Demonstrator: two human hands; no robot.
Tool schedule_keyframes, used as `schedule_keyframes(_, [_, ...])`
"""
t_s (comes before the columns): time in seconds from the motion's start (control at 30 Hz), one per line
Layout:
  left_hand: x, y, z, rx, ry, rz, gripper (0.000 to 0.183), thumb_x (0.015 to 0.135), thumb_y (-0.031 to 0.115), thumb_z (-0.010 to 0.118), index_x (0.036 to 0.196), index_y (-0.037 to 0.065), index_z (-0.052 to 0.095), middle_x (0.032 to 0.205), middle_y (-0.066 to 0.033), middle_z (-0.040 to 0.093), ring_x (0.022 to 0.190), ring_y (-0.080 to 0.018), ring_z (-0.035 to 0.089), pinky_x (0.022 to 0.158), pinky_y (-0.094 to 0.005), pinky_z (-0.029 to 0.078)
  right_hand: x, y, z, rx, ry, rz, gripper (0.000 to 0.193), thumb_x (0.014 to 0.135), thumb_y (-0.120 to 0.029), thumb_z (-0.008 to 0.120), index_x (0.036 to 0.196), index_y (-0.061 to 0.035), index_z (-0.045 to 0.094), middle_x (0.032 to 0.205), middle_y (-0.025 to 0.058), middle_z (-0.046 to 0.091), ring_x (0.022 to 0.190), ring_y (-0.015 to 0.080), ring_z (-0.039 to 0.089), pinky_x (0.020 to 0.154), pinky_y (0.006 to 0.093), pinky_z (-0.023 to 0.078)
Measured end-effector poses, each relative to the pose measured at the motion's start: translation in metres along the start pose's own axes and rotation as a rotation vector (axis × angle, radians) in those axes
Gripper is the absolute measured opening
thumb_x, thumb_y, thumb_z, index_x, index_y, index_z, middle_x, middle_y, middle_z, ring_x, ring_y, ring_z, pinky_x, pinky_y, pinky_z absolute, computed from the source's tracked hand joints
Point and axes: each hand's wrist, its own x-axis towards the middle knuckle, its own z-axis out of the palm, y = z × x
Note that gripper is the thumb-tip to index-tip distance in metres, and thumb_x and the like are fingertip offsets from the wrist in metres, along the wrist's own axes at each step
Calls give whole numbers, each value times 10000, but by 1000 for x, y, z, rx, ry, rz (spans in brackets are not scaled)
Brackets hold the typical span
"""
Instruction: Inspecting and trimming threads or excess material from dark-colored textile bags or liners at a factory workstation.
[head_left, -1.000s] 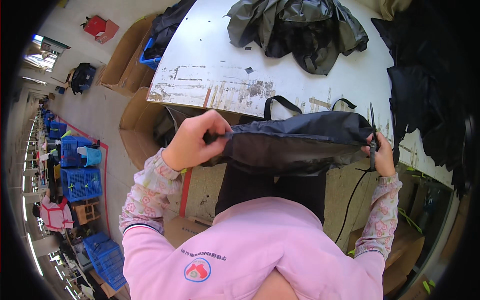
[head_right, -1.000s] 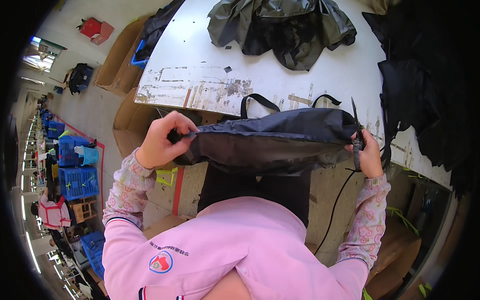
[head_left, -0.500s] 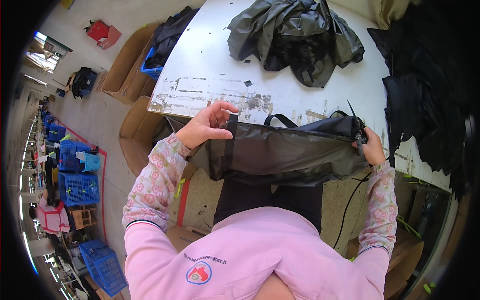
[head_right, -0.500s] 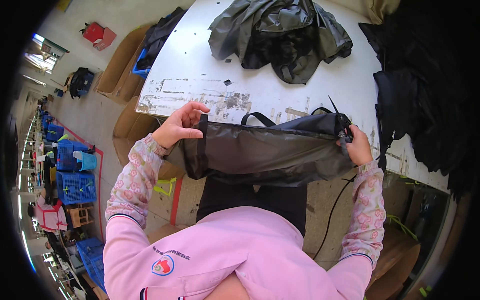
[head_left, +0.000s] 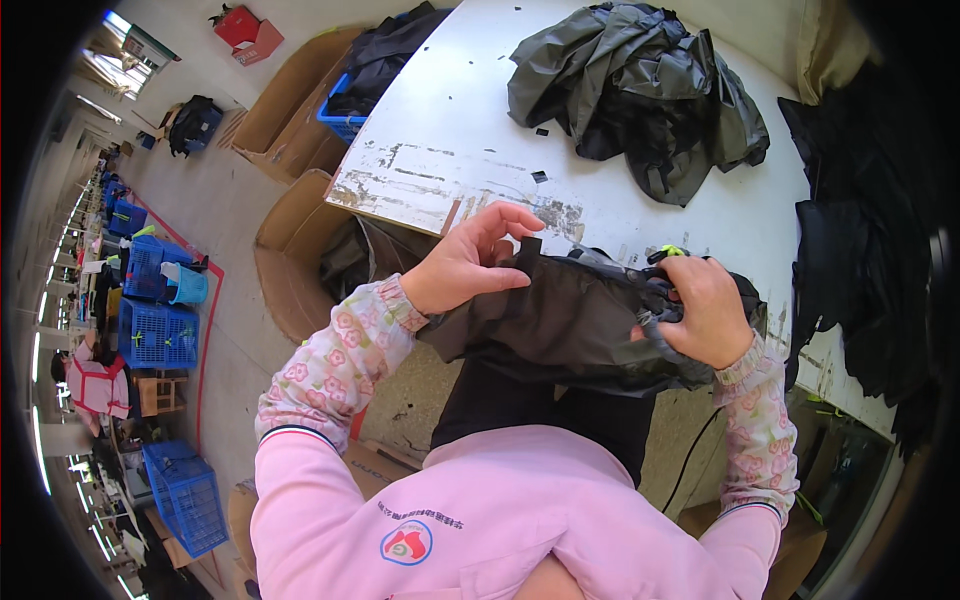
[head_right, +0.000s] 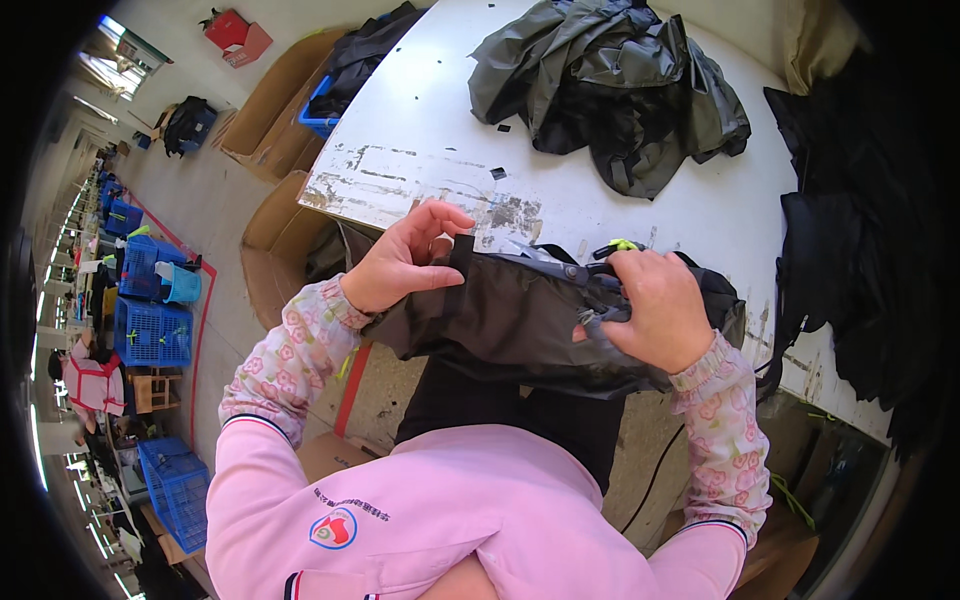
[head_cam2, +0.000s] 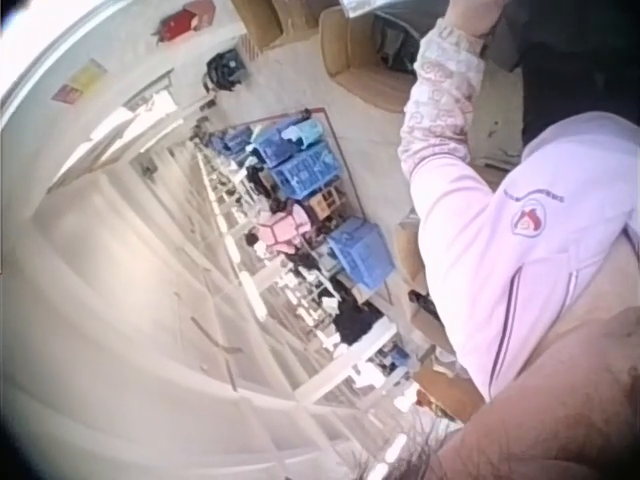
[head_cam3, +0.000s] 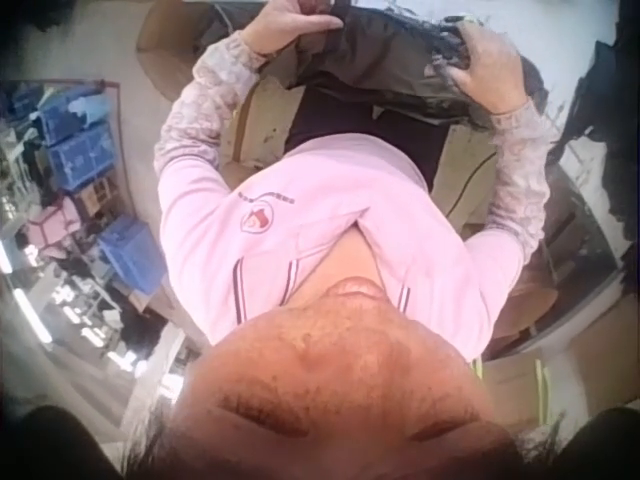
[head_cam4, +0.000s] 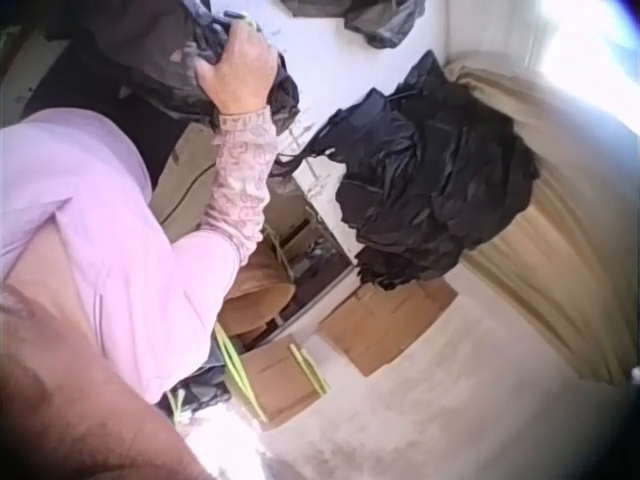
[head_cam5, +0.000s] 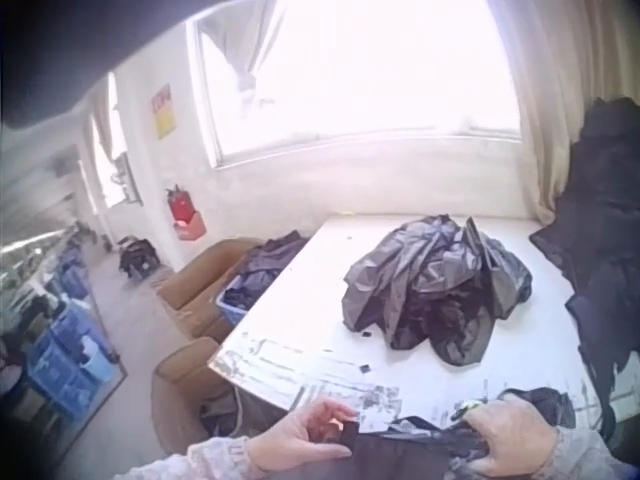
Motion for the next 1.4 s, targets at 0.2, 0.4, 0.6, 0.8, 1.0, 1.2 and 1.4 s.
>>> schedule_keyframes(0.2, [-3,-1,2,-40,-68,-19,590,780,-54,701,1285,120,451,994,39,507,792,-14,448,715,-158,395,15,-12,1,53,-155,-63,592,594,-504,822,884,-52,572,706,64,556,711,274,571,655,375,403])
schedule_keyframes(0.4, [-4,1,8,-28,-103,-62,609,782,-41,699,1305,118,431,976,38,527,773,-22,426,703,-156,379,17,-18,-3,71,-180,-103,574,592,-486,821,883,-51,585,699,58,560,712,269,574,656,370,407])
schedule_keyframes(0.6, [-4,6,13,37,-128,-66,605,774,-38,698,1297,116,435,961,34,541,716,-25,385,652,-168,345,21,-21,-13,41,-252,-129,545,598,-478,817,858,-55,591,691,75,567,665,297,568,620,387,417])
schedule_keyframes(0.8, [-4,9,16,79,-153,-53,591,775,-48,688,1286,111,438,938,35,547,703,-21,379,636,-168,330,22,-22,-14,84,-261,-145,533,598,-471,822,836,-56,588,669,89,574,648,310,582,620,387,432])
schedule_keyframes(1.0, [-4,10,17,37,-168,-80,586,774,-68,673,1282,109,439,938,32,561,702,-15,380,633,-165,324,20,-24,-15,69,-237,-164,514,610,-451,822,829,-47,590,666,97,579,654,324,592,610,402,446])
schedule_keyframes(1.2, [-4,11,17,52,-171,-80,583,771,-68,674,1277,107,443,941,27,564,699,-16,381,640,-163,328,19,-23,-14,63,-221,-148,473,579,-390,845,787,-51,589,646,120,579,632,340,589,587,407,453])
schedule_keyframes(1.4, [-5,13,18,59,-169,-98,588,765,-58,675,1278,117,447,932,22,555,686,-20,373,641,-159,332,16,-20,-14,42,-196,-136,432,561,-342,854,756,-58,593,624,123,571,608,339,587,565,400,452])
